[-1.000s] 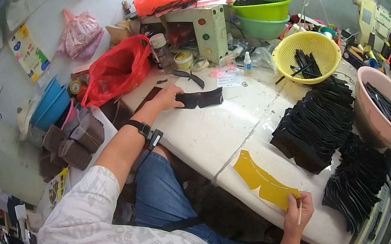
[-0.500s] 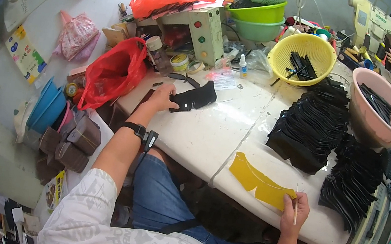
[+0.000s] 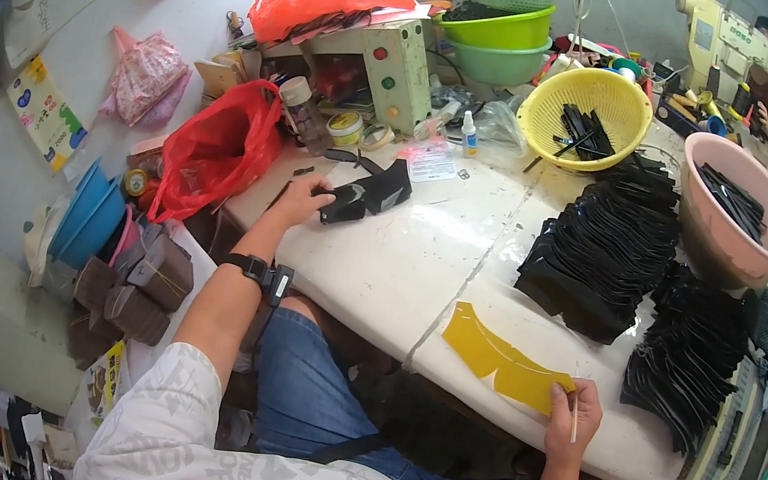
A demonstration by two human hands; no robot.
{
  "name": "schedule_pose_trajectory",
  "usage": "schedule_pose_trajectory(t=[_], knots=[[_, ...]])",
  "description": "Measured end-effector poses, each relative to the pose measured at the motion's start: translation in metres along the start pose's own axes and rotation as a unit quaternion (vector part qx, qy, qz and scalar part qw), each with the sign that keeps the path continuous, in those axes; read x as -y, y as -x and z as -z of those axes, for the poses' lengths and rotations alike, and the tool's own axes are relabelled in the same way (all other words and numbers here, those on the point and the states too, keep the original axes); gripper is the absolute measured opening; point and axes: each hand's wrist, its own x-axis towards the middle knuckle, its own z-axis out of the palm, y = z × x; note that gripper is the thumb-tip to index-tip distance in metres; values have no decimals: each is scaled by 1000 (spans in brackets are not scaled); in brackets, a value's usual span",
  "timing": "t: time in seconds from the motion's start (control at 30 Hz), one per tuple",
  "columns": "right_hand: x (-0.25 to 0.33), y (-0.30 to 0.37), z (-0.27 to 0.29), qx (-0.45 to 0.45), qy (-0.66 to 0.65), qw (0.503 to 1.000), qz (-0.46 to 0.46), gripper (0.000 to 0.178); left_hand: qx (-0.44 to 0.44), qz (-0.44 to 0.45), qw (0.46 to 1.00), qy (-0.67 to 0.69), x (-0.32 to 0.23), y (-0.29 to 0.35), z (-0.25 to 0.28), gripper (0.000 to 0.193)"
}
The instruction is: Marking shoe templates and inspecting strap components in a footwear factory.
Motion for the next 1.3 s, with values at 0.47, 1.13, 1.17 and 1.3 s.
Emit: schedule_pose_trajectory(t=[0.47, 1.13, 1.17, 1.3], knots=[[-1, 0, -1, -18, 36, 999, 7, 4, 63, 29, 947, 315, -55, 2, 5, 15], [79, 50, 89, -319, 127, 930, 134, 10, 212, -150, 960, 103, -219, 114, -159, 35], [76, 51, 89, -329, 22, 935, 135, 9, 202, -151, 962, 105, -215, 112, -158, 35], [81, 54, 88, -268, -10, 951, 156, 5, 259, -45, 948, 180, -206, 101, -150, 28]])
